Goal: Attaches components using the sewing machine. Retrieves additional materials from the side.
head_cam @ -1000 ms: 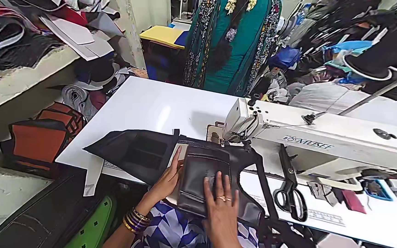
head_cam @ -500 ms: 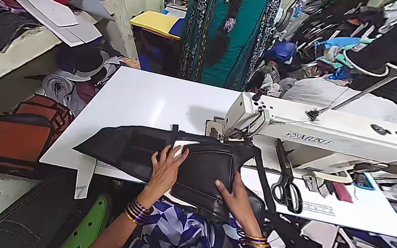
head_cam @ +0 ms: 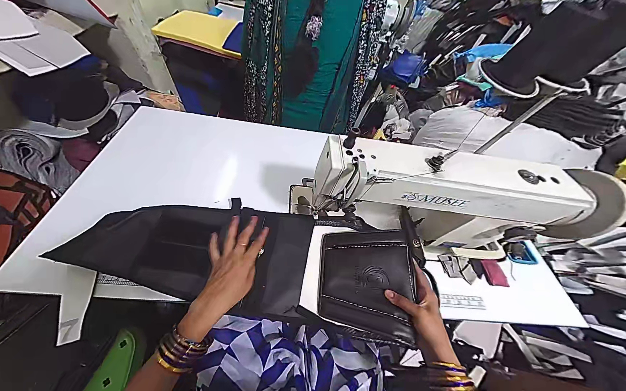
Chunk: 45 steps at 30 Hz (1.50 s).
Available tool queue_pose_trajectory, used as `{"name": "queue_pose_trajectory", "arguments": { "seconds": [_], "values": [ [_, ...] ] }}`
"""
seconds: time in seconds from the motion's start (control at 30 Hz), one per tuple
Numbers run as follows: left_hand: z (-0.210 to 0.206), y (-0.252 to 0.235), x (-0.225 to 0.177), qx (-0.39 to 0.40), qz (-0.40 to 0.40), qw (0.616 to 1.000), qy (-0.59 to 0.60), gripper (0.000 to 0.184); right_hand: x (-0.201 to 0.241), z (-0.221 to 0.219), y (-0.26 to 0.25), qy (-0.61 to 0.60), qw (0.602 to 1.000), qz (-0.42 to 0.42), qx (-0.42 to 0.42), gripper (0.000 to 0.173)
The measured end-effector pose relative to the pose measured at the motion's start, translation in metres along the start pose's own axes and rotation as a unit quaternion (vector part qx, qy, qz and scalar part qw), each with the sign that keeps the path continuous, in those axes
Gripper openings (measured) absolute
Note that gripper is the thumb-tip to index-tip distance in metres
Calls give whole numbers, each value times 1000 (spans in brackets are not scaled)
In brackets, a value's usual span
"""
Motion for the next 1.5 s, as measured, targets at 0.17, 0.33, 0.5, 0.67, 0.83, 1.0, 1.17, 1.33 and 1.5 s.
{"name": "queue_pose_trajectory", "arguments": {
  "seconds": [0.17,0.33,0.5,0.67,0.83,1.0,1.17,1.33,1.5],
  "values": [
    [-53,-54,-58,152,-132,976,79,49,2,0,-7,-8,1000,-3,13,105],
    [-89,-64,-53,179,-118,974,69,51,5,-1,-12,12,999,10,29,106],
    [-89,-64,-50,192,-85,977,45,54,4,-3,-21,25,999,9,44,107],
    [-93,-72,-51,236,-57,970,35,55,2,1,-30,37,998,8,48,105],
    [-93,-76,-52,249,-59,966,19,57,4,1,-43,64,996,-2,59,105],
    [-89,-40,-88,226,5,971,73,82,19,11,-50,239,968,37,69,95],
    [-102,-28,-90,171,-8,984,40,85,56,80,-63,563,801,155,-131,37],
    [-97,-22,-93,123,-32,992,24,84,32,74,-67,588,773,144,-191,31],
    [-96,-8,-99,120,-38,992,23,85,41,80,-71,602,766,164,-156,30]
  ]
}}
Point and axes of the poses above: each hand's wrist, its own y-axis away from the middle knuckle, its own z-axis out of the back of the hand, x = y × z, the point moved 8 cm from there along -y, towards the middle knuckle, and after that the axes turned 1 degree about z, right-handed, at the moved point
